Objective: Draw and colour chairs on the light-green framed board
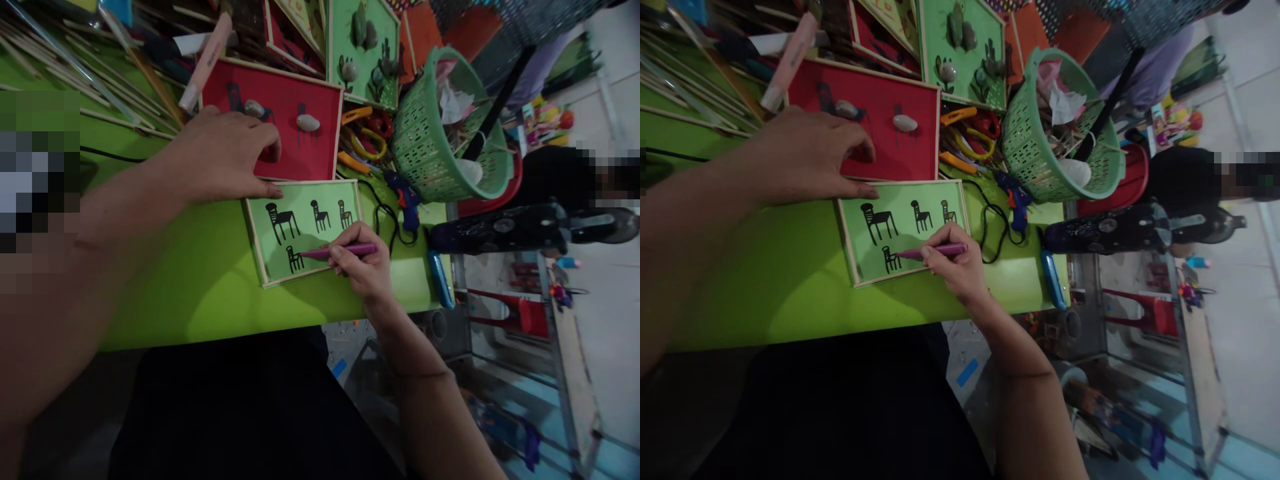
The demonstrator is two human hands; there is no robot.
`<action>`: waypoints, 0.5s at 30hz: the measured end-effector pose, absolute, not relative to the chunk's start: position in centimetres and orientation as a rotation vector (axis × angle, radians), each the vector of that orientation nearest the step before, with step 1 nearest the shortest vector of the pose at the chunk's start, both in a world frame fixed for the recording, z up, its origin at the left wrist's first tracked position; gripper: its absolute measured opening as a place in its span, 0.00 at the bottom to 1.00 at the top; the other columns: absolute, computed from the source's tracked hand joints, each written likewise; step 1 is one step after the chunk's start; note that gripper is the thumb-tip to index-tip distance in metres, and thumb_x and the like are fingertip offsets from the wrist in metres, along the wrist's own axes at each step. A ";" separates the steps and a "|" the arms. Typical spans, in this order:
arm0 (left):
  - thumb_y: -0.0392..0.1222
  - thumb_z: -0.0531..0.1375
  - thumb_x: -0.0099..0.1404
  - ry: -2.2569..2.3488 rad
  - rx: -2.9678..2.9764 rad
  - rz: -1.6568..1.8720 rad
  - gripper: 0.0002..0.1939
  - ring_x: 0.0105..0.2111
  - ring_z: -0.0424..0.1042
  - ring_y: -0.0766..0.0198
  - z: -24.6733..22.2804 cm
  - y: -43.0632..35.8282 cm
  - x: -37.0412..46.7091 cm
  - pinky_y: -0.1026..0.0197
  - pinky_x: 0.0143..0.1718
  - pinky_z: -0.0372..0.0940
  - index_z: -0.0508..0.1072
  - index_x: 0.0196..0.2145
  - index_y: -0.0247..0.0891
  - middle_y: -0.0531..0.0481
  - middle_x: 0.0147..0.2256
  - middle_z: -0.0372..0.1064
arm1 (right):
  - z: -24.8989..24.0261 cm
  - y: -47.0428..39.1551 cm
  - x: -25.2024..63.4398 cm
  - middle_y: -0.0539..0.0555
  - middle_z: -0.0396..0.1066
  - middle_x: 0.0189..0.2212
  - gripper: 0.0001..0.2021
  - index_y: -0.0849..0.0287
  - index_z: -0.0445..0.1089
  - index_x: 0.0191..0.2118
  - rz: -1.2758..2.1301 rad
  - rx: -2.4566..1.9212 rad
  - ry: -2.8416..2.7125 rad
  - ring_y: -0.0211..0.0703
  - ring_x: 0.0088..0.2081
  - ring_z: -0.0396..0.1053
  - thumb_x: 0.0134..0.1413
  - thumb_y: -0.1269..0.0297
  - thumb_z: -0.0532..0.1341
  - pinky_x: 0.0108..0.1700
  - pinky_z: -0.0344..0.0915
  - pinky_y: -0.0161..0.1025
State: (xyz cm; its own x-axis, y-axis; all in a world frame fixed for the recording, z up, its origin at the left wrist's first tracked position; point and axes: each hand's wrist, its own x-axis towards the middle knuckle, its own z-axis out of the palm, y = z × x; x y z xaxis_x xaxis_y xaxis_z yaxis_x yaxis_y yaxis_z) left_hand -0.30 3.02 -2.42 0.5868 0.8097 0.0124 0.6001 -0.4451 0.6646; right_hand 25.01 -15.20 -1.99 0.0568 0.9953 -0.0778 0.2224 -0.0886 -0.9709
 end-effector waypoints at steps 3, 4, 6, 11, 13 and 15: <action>0.53 0.80 0.55 1.131 2.248 0.403 0.28 0.61 0.66 0.37 -2.5 3.1 -0.3 0.45 0.65 0.58 0.77 0.47 0.39 0.43 0.51 0.76 | -2.1 -15.3 25.2 0.46 0.74 0.25 0.13 0.52 0.74 0.34 1.131 -1.467 -1.326 0.36 0.23 0.65 0.60 0.53 0.74 0.28 0.66 0.38; 0.52 0.80 0.56 1.144 2.260 0.388 0.28 0.61 0.67 0.38 -2.4 3.1 -0.3 0.45 0.66 0.58 0.76 0.48 0.38 0.43 0.52 0.75 | -2.1 -15.4 25.3 0.46 0.74 0.25 0.12 0.52 0.74 0.35 1.136 -1.469 -1.336 0.36 0.23 0.65 0.61 0.53 0.74 0.29 0.68 0.38; 0.51 0.80 0.57 1.152 2.247 0.378 0.28 0.61 0.66 0.38 -2.3 3.0 -0.2 0.46 0.67 0.56 0.76 0.48 0.38 0.43 0.52 0.75 | -2.1 -15.4 25.3 0.46 0.74 0.25 0.12 0.52 0.75 0.35 1.144 -1.469 -1.347 0.36 0.24 0.66 0.61 0.53 0.74 0.31 0.69 0.39; 0.49 0.81 0.55 1.159 2.231 0.373 0.27 0.59 0.67 0.38 -1.6 2.7 0.1 0.45 0.66 0.55 0.76 0.46 0.39 0.43 0.51 0.76 | -1.9 -15.2 25.1 0.46 0.73 0.25 0.11 0.53 0.74 0.34 1.131 -1.449 -1.315 0.35 0.24 0.65 0.60 0.55 0.74 0.27 0.65 0.37; 0.50 0.80 0.57 1.194 2.307 0.306 0.28 0.56 0.69 0.39 -1.2 2.4 0.2 0.42 0.66 0.55 0.76 0.49 0.38 0.41 0.51 0.76 | -1.8 -15.2 25.0 0.46 0.73 0.24 0.12 0.53 0.74 0.33 1.109 -1.464 -1.299 0.35 0.23 0.64 0.59 0.56 0.74 0.25 0.63 0.37; 0.51 0.79 0.61 1.222 2.391 0.226 0.29 0.55 0.70 0.39 -0.9 2.2 0.2 0.40 0.65 0.57 0.76 0.52 0.36 0.38 0.54 0.76 | -1.8 -15.2 24.9 0.46 0.73 0.24 0.12 0.53 0.74 0.33 1.101 -1.472 -1.296 0.36 0.23 0.64 0.59 0.56 0.74 0.25 0.61 0.37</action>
